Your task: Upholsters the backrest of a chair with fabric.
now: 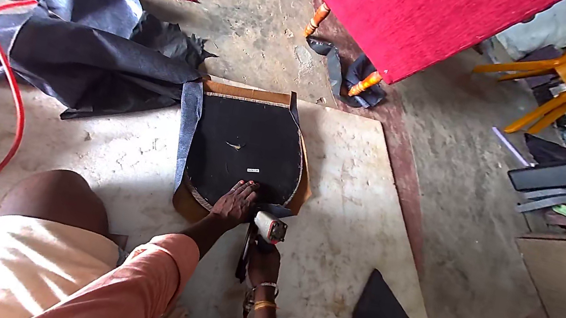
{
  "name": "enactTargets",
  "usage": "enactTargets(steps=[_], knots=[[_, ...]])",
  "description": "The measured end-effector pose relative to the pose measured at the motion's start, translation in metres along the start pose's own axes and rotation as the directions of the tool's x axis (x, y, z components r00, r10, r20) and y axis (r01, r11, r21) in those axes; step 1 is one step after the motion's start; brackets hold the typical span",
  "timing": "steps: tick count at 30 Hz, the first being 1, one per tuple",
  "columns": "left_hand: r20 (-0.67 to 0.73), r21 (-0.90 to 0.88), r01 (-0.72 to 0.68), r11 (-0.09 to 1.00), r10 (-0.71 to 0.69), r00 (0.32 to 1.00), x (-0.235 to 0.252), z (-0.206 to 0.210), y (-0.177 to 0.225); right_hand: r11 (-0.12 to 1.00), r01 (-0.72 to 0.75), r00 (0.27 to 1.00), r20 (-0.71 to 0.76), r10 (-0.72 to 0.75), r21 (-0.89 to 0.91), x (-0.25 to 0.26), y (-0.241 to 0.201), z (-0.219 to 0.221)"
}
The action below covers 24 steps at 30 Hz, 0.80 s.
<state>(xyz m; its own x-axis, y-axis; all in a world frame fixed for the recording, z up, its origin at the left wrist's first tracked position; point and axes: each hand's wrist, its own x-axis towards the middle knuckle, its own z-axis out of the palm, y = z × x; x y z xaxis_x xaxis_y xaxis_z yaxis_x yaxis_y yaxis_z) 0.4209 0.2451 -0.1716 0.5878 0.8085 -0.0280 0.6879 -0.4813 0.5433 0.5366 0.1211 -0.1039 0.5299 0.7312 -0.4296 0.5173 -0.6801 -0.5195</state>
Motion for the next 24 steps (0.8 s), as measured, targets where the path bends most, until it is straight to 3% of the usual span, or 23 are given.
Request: enactTargets(steps=[5,9,13,15,17,19,21,24], knots=[[0.103,-0.054,-0.014,0.998,0.02,0.994,0.001,-0.009,-0.006,0.997,0.009,1.0,0.013,-0.008,-0.073,-0.008,-0.01,0.006],[0.154,-0.093,0.016,0.996,-0.001,0.988,-0.027,-0.049,-0.013,0.98,-0.013,0.992,-0.117,0.037,0.199,-0.016,0.001,0.008],[0.152,0.168,0.076,0.983,-0.102,0.983,-0.109,-0.069,-0.046,0.914,-0.137,0.898,-0.341,0.277,0.383,-0.023,0.016,0.009],[0.233,0.272,0.133,0.953,-0.2,0.952,-0.137,-0.074,-0.063,0.937,-0.144,0.862,-0.426,0.277,0.319,-0.008,0.028,0.007],[0.213,0.307,0.145,0.941,-0.217,0.953,-0.144,-0.071,-0.072,0.976,-0.178,0.86,-0.462,0.217,0.128,0.014,0.046,0.002],[0.145,0.317,0.077,0.945,-0.129,0.981,-0.138,-0.069,-0.072,0.981,-0.186,0.887,-0.437,0.147,-0.05,0.023,0.052,-0.003],[0.077,0.371,-0.027,0.928,-0.001,0.997,-0.133,-0.062,-0.071,0.987,-0.066,0.895,-0.446,-0.007,-0.148,0.018,0.049,-0.003],[0.047,0.469,-0.116,0.876,0.106,0.993,-0.13,-0.051,-0.072,0.995,0.014,0.876,-0.478,-0.058,-0.095,0.007,0.036,0.005]])
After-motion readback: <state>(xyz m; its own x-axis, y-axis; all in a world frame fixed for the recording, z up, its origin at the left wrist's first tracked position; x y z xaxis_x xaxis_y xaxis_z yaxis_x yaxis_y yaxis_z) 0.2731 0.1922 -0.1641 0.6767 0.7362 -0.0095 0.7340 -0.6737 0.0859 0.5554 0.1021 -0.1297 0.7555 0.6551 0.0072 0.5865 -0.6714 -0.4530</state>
